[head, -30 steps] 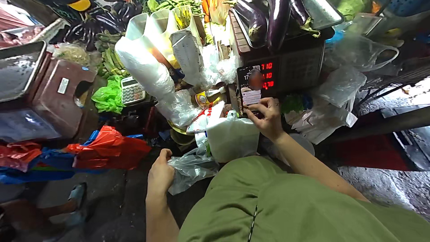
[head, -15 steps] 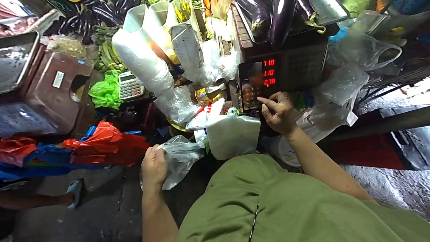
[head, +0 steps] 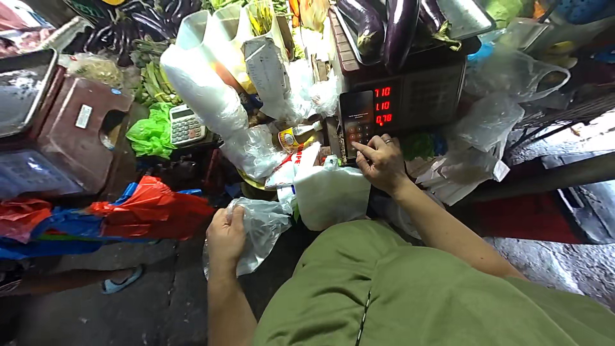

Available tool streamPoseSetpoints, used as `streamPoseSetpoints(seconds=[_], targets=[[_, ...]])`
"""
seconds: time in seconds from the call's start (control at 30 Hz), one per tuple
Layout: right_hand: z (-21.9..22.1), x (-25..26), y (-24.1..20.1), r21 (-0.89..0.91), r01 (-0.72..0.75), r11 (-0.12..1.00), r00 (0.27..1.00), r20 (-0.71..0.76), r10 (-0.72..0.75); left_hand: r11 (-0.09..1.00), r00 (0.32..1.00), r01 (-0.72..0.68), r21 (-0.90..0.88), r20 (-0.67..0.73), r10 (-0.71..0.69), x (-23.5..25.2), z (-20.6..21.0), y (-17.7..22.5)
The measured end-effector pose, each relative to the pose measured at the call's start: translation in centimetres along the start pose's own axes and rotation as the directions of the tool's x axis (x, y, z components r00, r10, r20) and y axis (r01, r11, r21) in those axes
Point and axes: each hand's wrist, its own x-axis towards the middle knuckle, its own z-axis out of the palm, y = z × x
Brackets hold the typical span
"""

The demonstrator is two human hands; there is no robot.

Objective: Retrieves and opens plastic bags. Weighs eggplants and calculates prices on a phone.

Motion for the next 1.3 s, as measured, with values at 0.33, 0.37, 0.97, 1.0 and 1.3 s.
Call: streamPoseSetpoints(seconds=[0.33,0.37,0.97,1.0,1.3], targets=[[-0.1,0.2,-0.5,-0.017,0.009,1.0,0.999,-0.04,-0.01,0.997,0.997,-0.067,0.024,0.047,0.066,0.0,0.2,0.2],[0.2,-0.1,-0.6,-0.023,0.013,1.0,1.0,-0.02,-0.013,0.997,0.996,-0.075,0.03,0.052,0.074,0.1,0.3,0.2],[0.0,-3.1,-0.2,-0.02,-0.176,0.984,0.981,-0.091,0.173,0.981,0.976,-0.193,0.005,0.101,0.192,0.2,0.3,2.4],[0.0,-3.1,-0.3,0.005,-0.176,0.984,0.98,-0.098,0.176,0.978,0.973,-0.202,-0.043,0.105,0.205,0.0,0.4,2.9],[-1.7,-0.3,-7.5,0.728,-0.031,0.685,0.925,0.28,-0.256,0.568,0.652,-0.387,-0.726,0.219,0.725,-1.8,2.4,8.4]])
